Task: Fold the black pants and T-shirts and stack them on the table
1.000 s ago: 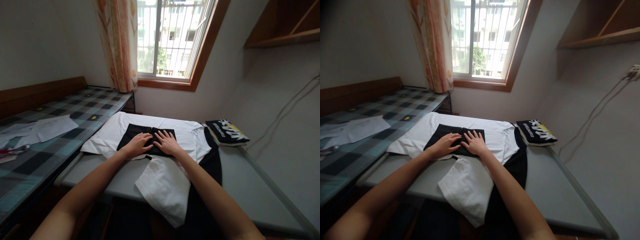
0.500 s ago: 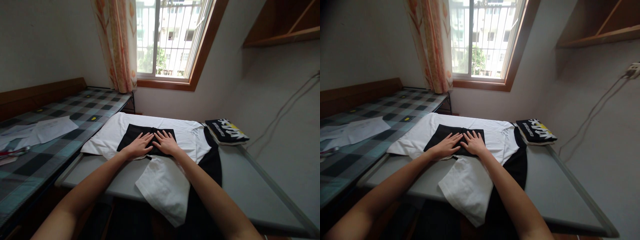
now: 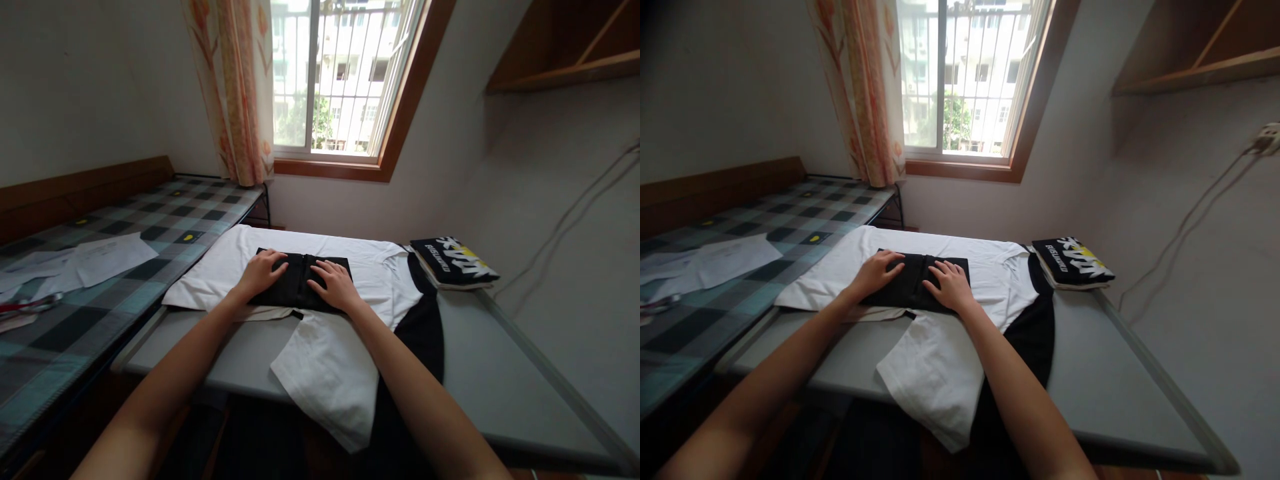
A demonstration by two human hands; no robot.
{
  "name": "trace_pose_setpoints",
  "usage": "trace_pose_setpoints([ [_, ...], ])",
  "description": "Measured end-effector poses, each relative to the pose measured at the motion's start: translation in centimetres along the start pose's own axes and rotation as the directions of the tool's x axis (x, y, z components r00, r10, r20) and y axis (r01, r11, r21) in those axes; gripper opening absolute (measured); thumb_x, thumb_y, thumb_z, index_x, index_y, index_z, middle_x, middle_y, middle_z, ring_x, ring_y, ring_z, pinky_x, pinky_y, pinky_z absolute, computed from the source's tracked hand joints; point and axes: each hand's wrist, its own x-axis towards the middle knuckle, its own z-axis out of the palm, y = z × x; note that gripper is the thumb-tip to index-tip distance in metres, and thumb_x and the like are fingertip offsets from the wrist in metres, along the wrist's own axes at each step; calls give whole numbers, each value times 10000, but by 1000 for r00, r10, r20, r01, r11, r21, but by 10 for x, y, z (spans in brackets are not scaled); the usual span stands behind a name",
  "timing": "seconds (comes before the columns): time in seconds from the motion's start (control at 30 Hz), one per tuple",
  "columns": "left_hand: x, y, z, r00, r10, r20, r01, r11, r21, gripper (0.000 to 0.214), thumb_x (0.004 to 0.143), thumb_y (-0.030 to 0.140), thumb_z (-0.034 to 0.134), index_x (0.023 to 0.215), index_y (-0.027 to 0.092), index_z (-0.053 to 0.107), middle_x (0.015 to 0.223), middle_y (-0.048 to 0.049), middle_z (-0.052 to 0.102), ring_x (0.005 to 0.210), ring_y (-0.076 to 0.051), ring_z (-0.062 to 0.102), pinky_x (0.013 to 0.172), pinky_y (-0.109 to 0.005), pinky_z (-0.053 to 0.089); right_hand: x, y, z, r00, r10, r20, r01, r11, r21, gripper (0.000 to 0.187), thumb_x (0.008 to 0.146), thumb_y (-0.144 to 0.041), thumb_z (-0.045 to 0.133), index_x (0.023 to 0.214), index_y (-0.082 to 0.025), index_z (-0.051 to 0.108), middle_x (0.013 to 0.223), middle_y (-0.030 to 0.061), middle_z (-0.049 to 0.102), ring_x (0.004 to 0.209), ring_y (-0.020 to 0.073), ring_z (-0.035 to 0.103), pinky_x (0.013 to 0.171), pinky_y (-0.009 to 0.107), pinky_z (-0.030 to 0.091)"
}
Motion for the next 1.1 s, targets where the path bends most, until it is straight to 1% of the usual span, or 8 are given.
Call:
trace_pose_setpoints([
  [0.1, -1, -20, -16, 967, -250, -45, 254, 948, 192, 337, 917, 406, 503, 1115, 197, 677, 1082, -99, 682, 1016, -257, 639, 882, -337, 484, 0, 11, -9, 985, 72, -155, -51, 989, 136, 394, 954, -437, 474, 1202, -193, 658, 1247, 106, 652, 1182, 229, 563, 1032, 361, 395],
  [0.2, -2, -41, -24, 880, -472, 57, 438, 851, 289, 424, 888, 490, 515, 1146, 183, 655, 1069, -127, 696, 1001, -295, 655, 801, -335, 493, -2, 26, -23, 933, 291, -211, -261, 952, 157, 344, 959, -402, 451, 1067, -167, 678, 1053, 113, 699, 983, 217, 636, 885, 320, 458],
  [0.3, 0, -56, -24, 798, -577, 175, 522, 806, 280, 489, 870, 584, 491, 1060, 173, 676, 1013, -138, 720, 972, -314, 670, 759, -326, 486, -7, 39, -36, 823, 545, -156, -540, 838, 82, 364, 956, -433, 430, 990, -172, 682, 945, 118, 711, 898, 225, 659, 786, 305, 458],
  [0.4, 3, -65, -19, 793, -554, 253, 526, 832, 174, 514, 867, 623, 456, 860, 168, 694, 903, -131, 732, 888, -298, 691, 697, -295, 479, -11, 47, -42, 750, 662, 10, -662, 750, 1, 447, 944, -515, 412, 899, -176, 700, 921, 143, 720, 922, 261, 670, 754, 312, 450],
  [0.53, 5, -76, -10, 750, -585, 309, 617, 787, -7, 526, 884, 600, 426, 769, 149, 669, 741, -110, 698, 685, -256, 679, 539, -271, 454, -10, 53, -38, 738, 645, 198, -660, 751, 16, 532, 931, -581, 402, 816, -160, 706, 910, 165, 724, 904, 274, 677, 735, 314, 453],
  [0.8, 3, -79, -7, 702, -630, 333, 707, 672, -220, 446, 808, 568, 565, 808, 134, 670, 606, -39, 623, 599, -214, 622, 463, -239, 422, -4, 58, -20, 765, 626, 153, -643, 724, 250, 319, 888, -431, 572, 839, -134, 681, 898, 134, 725, 832, 225, 673, 698, 275, 474],
  [0.97, 4, -80, -8, 761, -606, 232, 643, 752, -144, 345, 701, 484, 691, 746, 143, 672, 668, -51, 677, 723, -238, 664, 563, -242, 442, -6, 52, -22, 713, 675, 191, -668, 569, 480, 260, 808, -363, 694, 916, -127, 669, 853, 100, 727, 764, 200, 677, 613, 249, 503],
  [1.1, 4, -82, -7, 790, -589, 171, 610, 784, -115, 316, 718, 461, 678, 752, 147, 666, 723, -62, 700, 774, -240, 676, 623, -252, 451, -10, 42, -26, 756, 578, 307, -586, 388, 711, 182, 816, -301, 696, 847, -124, 671, 820, 91, 737, 730, 182, 684, 600, 240, 533],
])
